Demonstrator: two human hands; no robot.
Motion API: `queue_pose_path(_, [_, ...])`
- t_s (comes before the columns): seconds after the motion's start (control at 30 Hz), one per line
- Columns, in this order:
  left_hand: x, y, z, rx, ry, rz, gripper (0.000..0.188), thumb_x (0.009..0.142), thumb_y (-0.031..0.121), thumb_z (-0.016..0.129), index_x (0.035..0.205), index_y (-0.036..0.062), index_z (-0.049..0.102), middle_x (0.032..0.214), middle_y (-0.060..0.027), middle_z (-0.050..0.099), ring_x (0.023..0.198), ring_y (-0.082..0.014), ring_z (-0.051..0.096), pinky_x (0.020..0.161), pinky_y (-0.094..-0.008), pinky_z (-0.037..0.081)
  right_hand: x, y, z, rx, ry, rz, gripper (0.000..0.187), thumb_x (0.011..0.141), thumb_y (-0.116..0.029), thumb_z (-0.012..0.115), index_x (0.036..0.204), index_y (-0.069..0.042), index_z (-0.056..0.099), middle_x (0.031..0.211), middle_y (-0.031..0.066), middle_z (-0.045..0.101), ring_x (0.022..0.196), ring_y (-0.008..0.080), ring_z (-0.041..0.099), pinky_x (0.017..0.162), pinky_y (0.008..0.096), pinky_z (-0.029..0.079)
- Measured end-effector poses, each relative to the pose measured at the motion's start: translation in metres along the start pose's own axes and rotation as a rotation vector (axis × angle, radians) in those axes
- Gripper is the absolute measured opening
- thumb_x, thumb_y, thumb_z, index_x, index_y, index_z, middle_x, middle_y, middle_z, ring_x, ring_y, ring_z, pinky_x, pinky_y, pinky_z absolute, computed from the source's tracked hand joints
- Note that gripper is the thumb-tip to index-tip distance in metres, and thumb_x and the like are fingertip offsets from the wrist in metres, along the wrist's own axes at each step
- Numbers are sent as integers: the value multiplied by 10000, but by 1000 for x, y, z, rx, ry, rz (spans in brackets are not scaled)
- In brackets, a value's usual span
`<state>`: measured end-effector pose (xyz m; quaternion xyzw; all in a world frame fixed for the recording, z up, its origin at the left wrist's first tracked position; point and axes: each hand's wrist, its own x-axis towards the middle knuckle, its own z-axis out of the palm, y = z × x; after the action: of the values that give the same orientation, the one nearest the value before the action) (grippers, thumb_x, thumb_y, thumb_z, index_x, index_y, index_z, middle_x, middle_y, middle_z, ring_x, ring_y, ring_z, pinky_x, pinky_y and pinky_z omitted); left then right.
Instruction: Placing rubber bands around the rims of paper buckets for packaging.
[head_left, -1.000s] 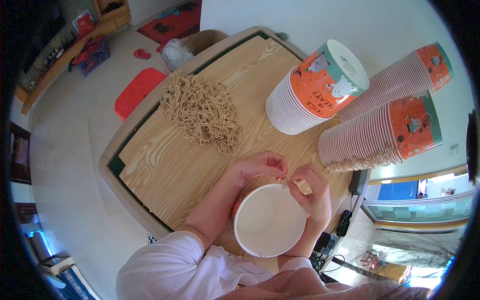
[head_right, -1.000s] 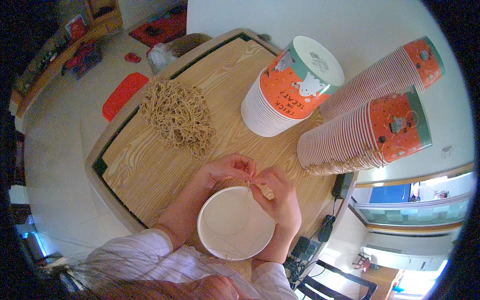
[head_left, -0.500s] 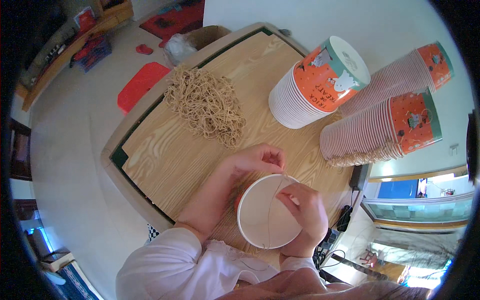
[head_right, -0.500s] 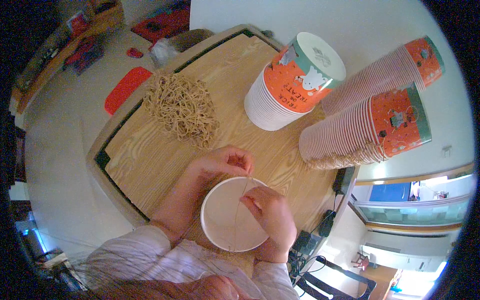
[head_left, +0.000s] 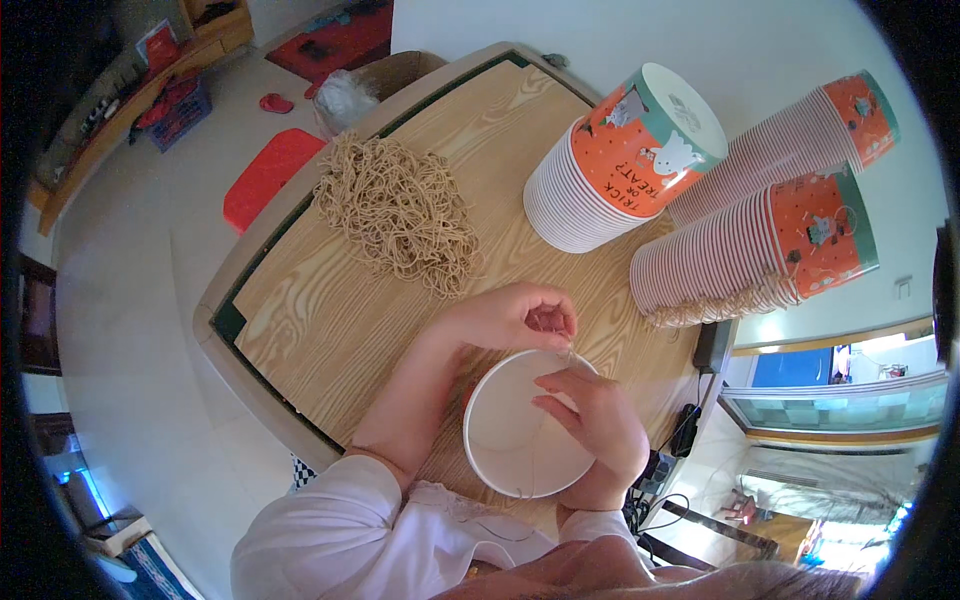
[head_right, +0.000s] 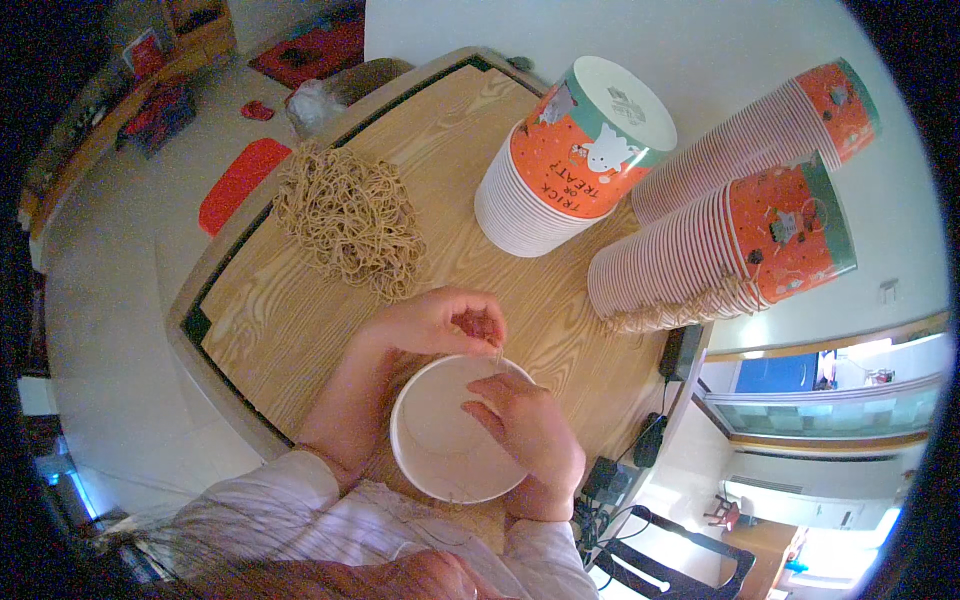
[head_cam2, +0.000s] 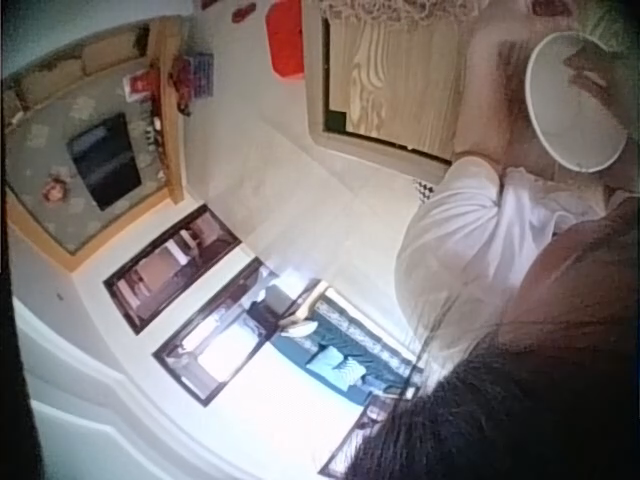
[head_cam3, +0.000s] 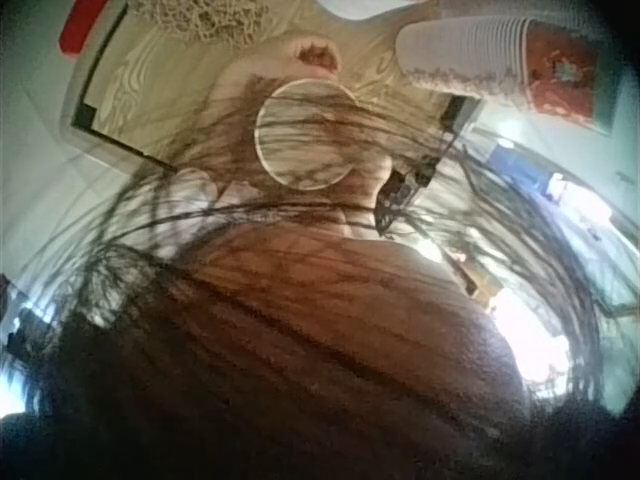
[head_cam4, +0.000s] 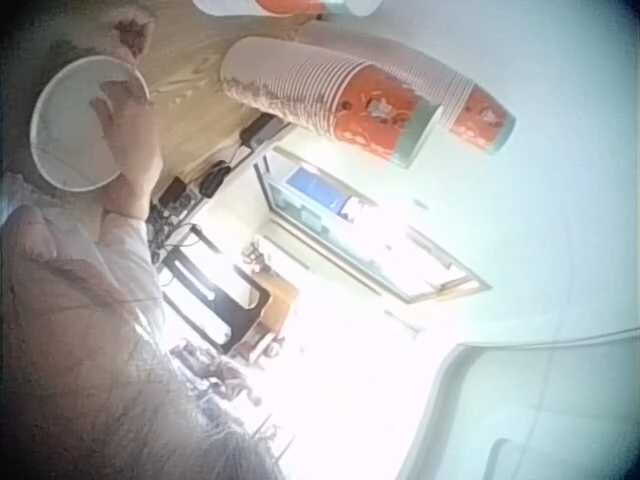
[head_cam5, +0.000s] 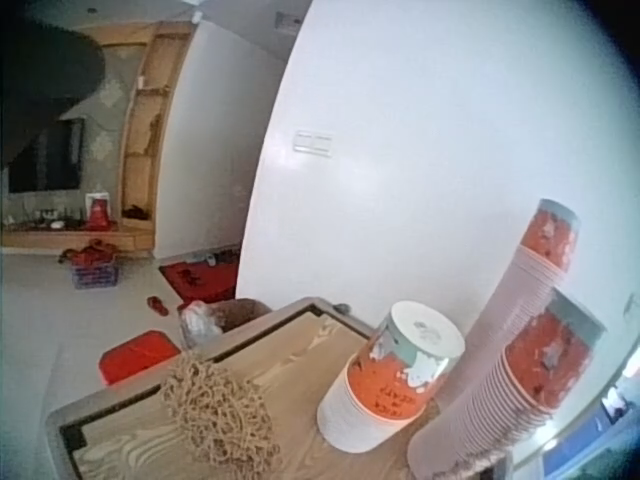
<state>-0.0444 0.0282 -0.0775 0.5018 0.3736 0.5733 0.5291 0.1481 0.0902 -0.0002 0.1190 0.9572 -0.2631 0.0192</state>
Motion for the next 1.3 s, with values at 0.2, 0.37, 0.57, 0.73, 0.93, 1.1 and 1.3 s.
queue_pose_path(0.2, [-10, 11, 11, 425, -50, -48, 328, 795, 120, 685, 1092, 60, 558, 837, -33, 640, 763, -141, 600, 695, -301, 494, -9, -5, -14, 179, 320, 162, 142, 772, -15, 683, 907, -7, 638, 758, 100, 646, 702, 201, 637, 651, 300, 502])
queue_pose_path(0.37, [-15, 27, 24, 606, -70, -148, 338, 779, 136, 685, 1087, 88, 554, 854, -95, 661, 778, -225, 648, 676, -361, 506, -3, 1, -11, 104, 473, 247, 161, 768, -2, 681, 911, -16, 607, 763, 102, 622, 667, 212, 635, 613, 314, 509])
queue_pose_path(0.57, [-18, 40, 30, 625, 28, -196, 247, 791, 180, 674, 1008, 86, 600, 803, -101, 668, 750, -250, 656, 668, -374, 508, 1, 3, -9, 170, 458, 231, 174, 766, -10, 695, 910, -16, 597, 767, 96, 635, 679, 199, 637, 624, 307, 509])
queue_pose_path(0.73, [-12, 33, 35, 668, 147, -72, 167, 769, 173, 651, 868, 40, 636, 779, -139, 664, 753, -311, 647, 674, -418, 487, 2, 3, -10, 237, 453, 204, 187, 762, -17, 710, 914, -15, 602, 774, 93, 647, 694, 190, 641, 637, 305, 513])
queue_pose_path(0.93, [-14, 20, 26, 719, 138, -70, 208, 793, 212, 675, 900, 35, 651, 786, -132, 661, 732, -275, 648, 657, -382, 501, 2, 9, -11, 143, 405, 200, 122, 778, -28, 689, 883, -4, 631, 803, 98, 644, 682, 203, 632, 628, 303, 507])
queue_pose_path(1.1, [-15, 30, 32, 640, 189, -66, 209, 794, 203, 683, 926, 44, 658, 791, -123, 662, 729, -260, 650, 657, -377, 502, 3, 5, -12, 176, 420, 237, 109, 784, -24, 680, 884, -1, 645, 814, 103, 639, 678, 206, 626, 618, 298, 504])
queue_pose_path(1.3, [-9, 36, 37, 634, 220, -41, 200, 794, 189, 690, 914, 36, 645, 802, -115, 657, 734, -245, 650, 660, -353, 506, 6, 3, -10, 232, 471, 201, 118, 780, -15, 682, 893, -1, 649, 811, 103, 639, 679, 208, 626, 620, 297, 504])
